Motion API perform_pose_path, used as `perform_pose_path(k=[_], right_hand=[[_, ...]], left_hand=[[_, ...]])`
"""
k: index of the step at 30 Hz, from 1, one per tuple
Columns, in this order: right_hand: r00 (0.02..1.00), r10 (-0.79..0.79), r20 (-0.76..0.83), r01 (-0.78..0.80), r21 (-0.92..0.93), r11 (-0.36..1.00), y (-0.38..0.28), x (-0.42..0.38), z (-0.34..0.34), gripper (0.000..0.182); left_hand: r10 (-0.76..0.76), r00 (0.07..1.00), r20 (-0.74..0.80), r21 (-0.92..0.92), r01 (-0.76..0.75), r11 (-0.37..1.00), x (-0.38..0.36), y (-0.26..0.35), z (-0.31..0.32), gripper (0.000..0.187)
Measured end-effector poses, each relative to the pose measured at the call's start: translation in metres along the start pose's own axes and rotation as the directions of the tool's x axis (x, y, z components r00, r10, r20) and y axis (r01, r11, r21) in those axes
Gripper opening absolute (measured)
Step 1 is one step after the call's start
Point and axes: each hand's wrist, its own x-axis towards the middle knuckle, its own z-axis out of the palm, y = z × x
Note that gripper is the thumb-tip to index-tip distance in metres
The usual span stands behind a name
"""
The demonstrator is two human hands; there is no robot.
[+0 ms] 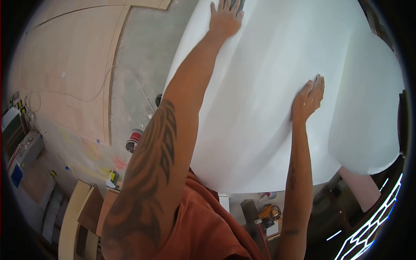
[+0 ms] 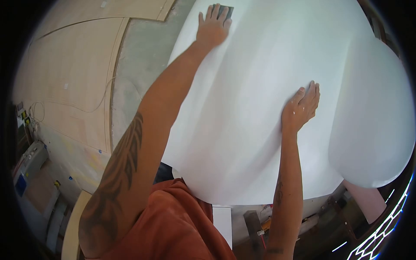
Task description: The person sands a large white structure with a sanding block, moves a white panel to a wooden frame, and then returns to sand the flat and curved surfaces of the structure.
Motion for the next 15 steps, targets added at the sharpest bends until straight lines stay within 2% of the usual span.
perform_pose_path(k=[2,3,4,6,7,8,9,10,12,14,15], right_hand=[[0.999,-0.049,0.002,0.049,0.003,0.999,0.003,-0.001,0.0,0.054],[0.998,-0.047,0.033,0.048,-0.014,0.999,0.006,-0.007,-0.002,0.054],[0.999,-0.042,0.028,0.042,-0.018,0.999,0.005,-0.005,-0.002,0.054],[1.0,-0.03,0.005,0.03,-0.004,1.0,0.0,-0.001,-0.001,0.053],[1.0,-0.02,0.001,0.02,-0.023,1.0,0.001,0.0,0.001,0.053],[1.0,-0.006,0.003,0.006,-0.042,0.999,0.001,-0.001,0.003,0.053],[1.0,0.0,0.009,0.001,-0.036,0.999,0.002,-0.003,0.002,0.053],[1.0,-0.006,0.02,0.007,-0.027,1.0,0.003,-0.004,0.001,0.052],[0.999,-0.033,0.024,0.033,-0.006,0.999,0.0,0.001,0.001,0.052],[1.0,-0.011,0.012,0.012,-0.055,0.998,0.001,-0.001,0.002,0.052],[1.0,-0.012,0.016,0.013,-0.051,0.999,0.001,-0.001,0.001,0.051]], left_hand=[[0.032,0.999,0.022,-0.053,-0.031,0.998,-0.019,-0.007,-0.019,0.057],[0.059,0.998,0.025,-0.098,-0.056,0.994,-0.044,-0.018,-0.034,0.056],[0.022,0.997,0.074,-0.137,-0.011,0.991,-0.091,-0.025,-0.065,0.054],[-0.195,0.957,0.217,-0.184,0.236,0.954,-0.225,-0.037,-0.127,0.058],[-0.238,0.939,0.25,-0.169,0.284,0.944,-0.303,-0.044,-0.152,0.062],[-0.33,0.895,0.3,-0.114,0.377,0.919,-0.378,-0.04,-0.18,0.064],[-0.489,0.815,0.311,-0.092,0.538,0.838,-0.442,-0.031,-0.205,0.063],[-0.563,0.775,0.288,-0.093,0.607,0.789,-0.485,-0.028,-0.217,0.061],[-0.628,0.735,0.256,-0.067,0.661,0.747,-0.458,-0.039,-0.206,0.057],[-0.646,0.665,0.374,-0.304,0.746,0.592,-0.346,-0.071,-0.164,0.052],[-0.659,0.617,0.431,-0.249,0.783,0.57,-0.279,-0.076,-0.137,0.054]])
